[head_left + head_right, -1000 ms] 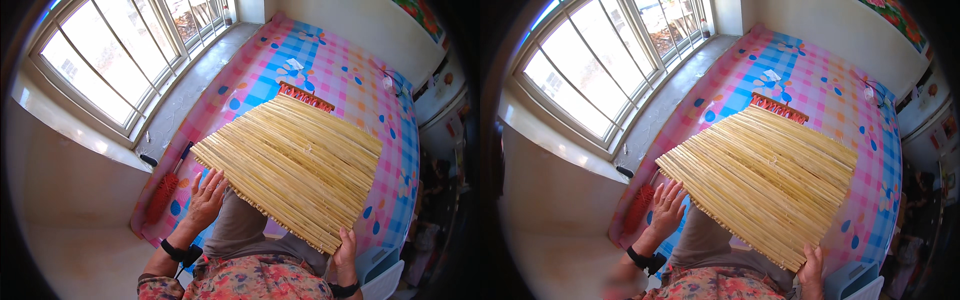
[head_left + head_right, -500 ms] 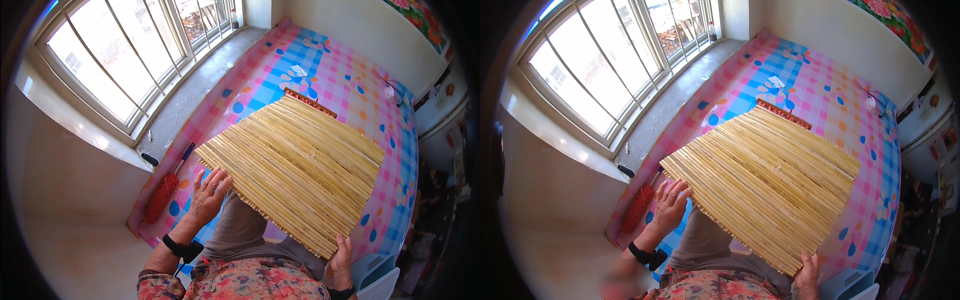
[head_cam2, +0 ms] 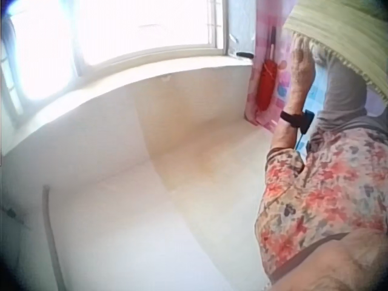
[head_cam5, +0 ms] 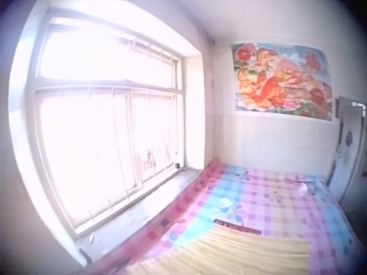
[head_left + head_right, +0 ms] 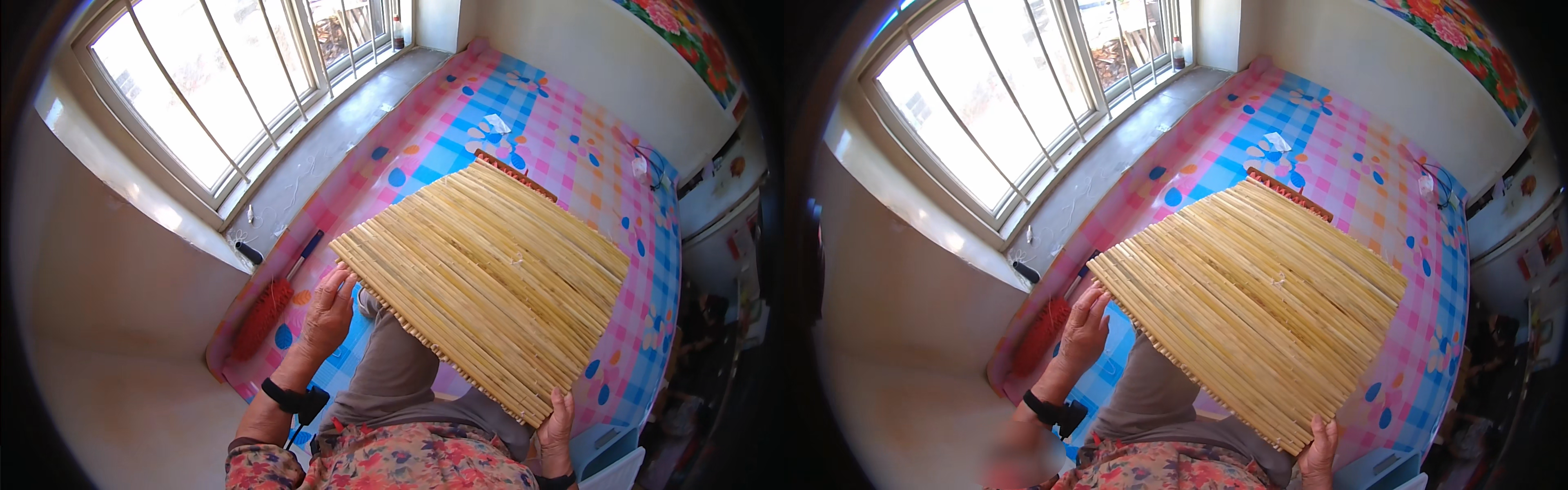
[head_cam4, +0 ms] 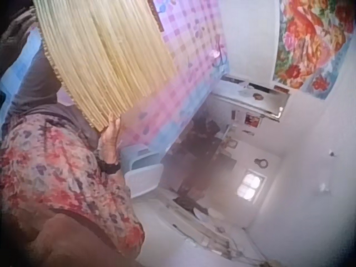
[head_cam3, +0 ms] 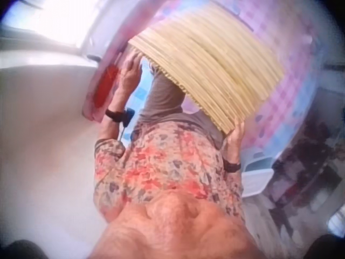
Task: The person sits on a bed and weaves a bamboo mat by hand, threading white string through the slats and tightening the weave. The person repeatedly adjusts the mat's position and continues the weaving process.
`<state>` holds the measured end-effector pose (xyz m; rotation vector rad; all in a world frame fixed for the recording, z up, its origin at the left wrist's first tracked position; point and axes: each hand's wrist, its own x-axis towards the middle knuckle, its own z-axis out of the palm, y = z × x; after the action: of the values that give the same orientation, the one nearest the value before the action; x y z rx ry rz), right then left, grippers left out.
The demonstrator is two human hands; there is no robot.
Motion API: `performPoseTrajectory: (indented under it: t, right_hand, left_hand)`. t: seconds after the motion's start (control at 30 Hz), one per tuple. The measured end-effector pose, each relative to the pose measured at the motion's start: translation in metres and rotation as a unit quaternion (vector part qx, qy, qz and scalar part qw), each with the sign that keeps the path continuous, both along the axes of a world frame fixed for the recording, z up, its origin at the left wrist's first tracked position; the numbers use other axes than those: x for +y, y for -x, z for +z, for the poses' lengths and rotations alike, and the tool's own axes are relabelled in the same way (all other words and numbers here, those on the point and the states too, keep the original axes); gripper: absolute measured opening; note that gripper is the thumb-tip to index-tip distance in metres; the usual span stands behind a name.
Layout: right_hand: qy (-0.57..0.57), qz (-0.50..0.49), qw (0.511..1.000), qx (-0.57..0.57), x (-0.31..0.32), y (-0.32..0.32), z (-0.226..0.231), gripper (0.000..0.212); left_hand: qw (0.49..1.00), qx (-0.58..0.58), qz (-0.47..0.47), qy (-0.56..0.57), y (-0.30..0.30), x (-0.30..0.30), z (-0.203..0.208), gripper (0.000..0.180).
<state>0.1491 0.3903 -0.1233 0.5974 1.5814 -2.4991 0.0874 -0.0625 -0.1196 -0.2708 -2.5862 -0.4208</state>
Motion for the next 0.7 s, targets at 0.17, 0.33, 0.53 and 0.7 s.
performPoseTrajectory:
  t: [0.17,0.33,0.53,0.7]
  right_hand:
    - [-0.001,0.003,1.000,0.011,-0.001,0.000,0.003,0.055]
    - [-0.003,0.016,1.000,0.010,0.002,0.002,0.004,0.057]
    - [-0.012,0.011,1.000,-0.005,0.004,0.003,0.003,0.055]
    - [-0.012,0.011,1.000,-0.003,0.005,0.005,-0.001,0.053]
  left_hand:
    - [0.999,-0.009,0.030,-0.001,-0.010,-0.008,0.003,0.051]
    - [0.999,0.018,0.023,-0.015,-0.008,-0.001,0.012,0.053]
    - [0.999,0.023,0.034,0.005,0.004,0.011,0.021,0.051]
    - [0.999,0.046,0.008,0.015,0.008,0.001,0.014,0.052]
